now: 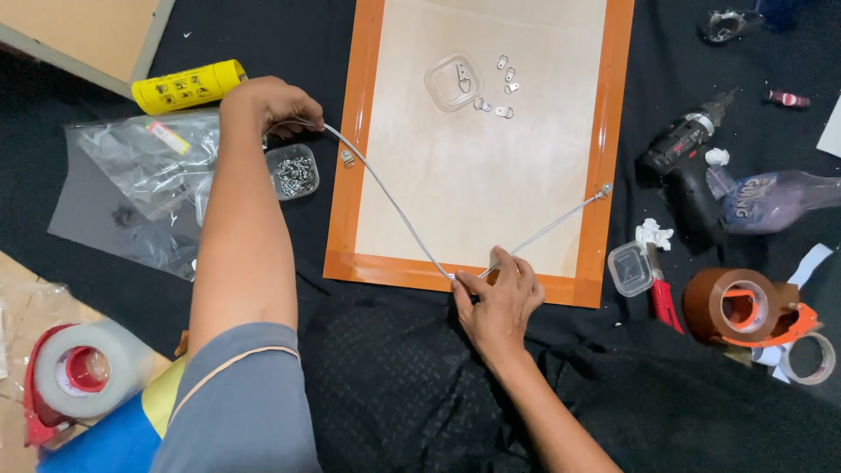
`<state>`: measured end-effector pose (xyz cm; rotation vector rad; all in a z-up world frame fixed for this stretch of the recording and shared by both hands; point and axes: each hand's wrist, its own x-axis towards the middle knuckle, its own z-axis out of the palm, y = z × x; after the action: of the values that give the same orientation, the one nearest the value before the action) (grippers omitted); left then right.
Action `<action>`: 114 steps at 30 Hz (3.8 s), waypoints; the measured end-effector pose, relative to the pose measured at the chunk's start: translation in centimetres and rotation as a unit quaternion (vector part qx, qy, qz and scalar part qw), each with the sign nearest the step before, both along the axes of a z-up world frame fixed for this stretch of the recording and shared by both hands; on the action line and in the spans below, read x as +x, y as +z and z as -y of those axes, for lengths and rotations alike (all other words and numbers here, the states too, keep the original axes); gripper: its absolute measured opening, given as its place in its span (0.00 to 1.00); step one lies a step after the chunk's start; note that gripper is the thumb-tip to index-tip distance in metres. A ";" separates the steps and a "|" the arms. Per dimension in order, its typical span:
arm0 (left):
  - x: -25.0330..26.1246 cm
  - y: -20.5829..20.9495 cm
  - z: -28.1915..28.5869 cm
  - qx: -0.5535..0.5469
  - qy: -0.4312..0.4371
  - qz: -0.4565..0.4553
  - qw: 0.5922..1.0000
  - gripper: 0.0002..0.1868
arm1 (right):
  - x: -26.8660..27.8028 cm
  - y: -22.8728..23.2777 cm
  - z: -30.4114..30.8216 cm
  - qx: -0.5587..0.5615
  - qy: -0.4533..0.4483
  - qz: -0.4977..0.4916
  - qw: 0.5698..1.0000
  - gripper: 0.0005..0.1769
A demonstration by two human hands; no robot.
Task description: Measuring, threading, and securing a hanging wire to the back of a picture frame.
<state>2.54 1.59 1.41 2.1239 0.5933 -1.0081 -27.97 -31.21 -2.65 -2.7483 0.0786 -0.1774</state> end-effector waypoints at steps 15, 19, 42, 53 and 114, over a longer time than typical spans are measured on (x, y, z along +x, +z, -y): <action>-26.0 11.0 12.4 -0.553 0.375 0.084 0.740 0.08 | -0.8 13.9 1.8 0.449 -0.089 -0.093 0.884 0.08; -32.6 11.9 17.1 -0.613 0.421 0.019 0.668 0.06 | -5.0 17.4 0.7 0.484 0.045 -0.080 0.870 0.14; -39.4 10.7 23.3 -0.553 0.495 -0.002 0.670 0.11 | -15.3 19.5 5.9 0.356 0.068 -0.193 0.912 0.04; -38.4 4.3 17.2 -0.564 0.400 0.179 0.699 0.07 | 7.2 4.7 20.2 0.103 -0.075 -0.078 0.989 0.12; -42.6 11.5 10.6 -0.619 0.443 0.185 0.621 0.07 | -1.1 1.6 14.1 0.117 -0.065 -0.207 0.969 0.23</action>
<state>-40.04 -8.98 12.96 0.5357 0.4077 -0.1567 -29.05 -45.36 -1.08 -2.5011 0.3682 0.3525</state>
